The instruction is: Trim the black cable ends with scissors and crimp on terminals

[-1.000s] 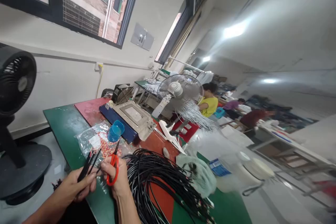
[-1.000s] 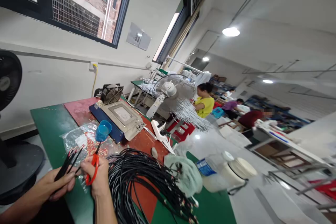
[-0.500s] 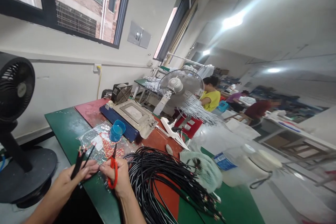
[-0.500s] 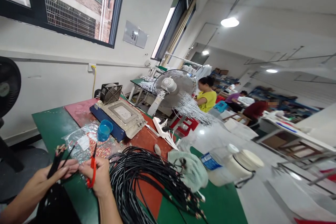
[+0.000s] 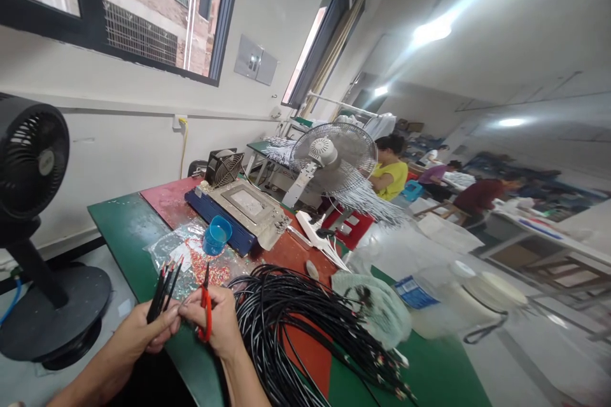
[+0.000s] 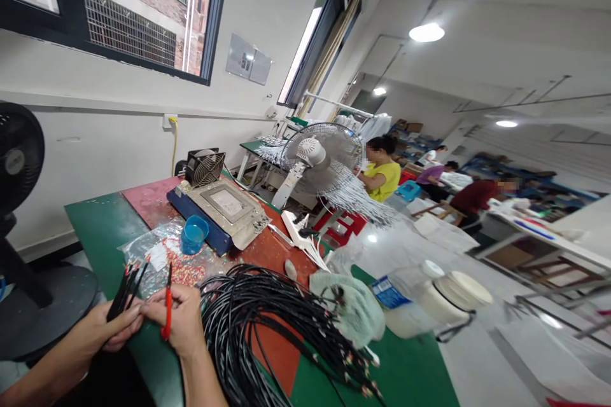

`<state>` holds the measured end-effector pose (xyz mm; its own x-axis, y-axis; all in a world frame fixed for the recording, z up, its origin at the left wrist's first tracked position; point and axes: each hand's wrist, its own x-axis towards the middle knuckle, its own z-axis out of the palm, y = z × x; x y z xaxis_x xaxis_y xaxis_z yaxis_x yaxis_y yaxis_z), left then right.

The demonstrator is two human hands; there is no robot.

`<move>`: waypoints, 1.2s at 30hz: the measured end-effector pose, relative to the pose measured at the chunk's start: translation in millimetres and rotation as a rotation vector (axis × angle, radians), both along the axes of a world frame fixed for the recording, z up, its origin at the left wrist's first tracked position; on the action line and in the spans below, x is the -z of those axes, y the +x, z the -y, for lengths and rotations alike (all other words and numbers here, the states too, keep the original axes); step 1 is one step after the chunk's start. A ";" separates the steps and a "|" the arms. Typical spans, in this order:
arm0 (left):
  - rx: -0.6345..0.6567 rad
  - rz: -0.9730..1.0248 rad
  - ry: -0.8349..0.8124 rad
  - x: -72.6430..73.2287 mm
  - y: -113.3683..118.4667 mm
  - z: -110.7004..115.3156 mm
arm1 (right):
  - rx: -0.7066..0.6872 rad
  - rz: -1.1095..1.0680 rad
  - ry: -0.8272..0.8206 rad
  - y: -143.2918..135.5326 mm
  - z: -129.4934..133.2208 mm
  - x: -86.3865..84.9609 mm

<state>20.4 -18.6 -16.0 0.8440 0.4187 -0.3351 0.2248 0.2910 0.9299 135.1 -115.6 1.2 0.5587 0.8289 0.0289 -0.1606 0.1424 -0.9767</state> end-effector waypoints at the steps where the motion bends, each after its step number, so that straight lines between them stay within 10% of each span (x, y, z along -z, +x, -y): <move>1: 0.022 -0.013 -0.031 -1.0 -0.8 -0.2 | -0.006 0.003 0.000 0.2 0.4 1.8; 13: -0.049 0.076 -0.233 -12.7 0.0 -1.9 | 0.142 -0.109 -0.056 5.7 2.6 10.9; 22: -0.338 0.195 -0.259 -26.4 -2.6 -12.0 | -0.189 0.397 -0.185 14.5 3.7 27.8; 36: -0.302 0.239 -0.312 -15.8 -2.7 -15.3 | -0.253 0.518 -0.361 6.2 6.1 28.0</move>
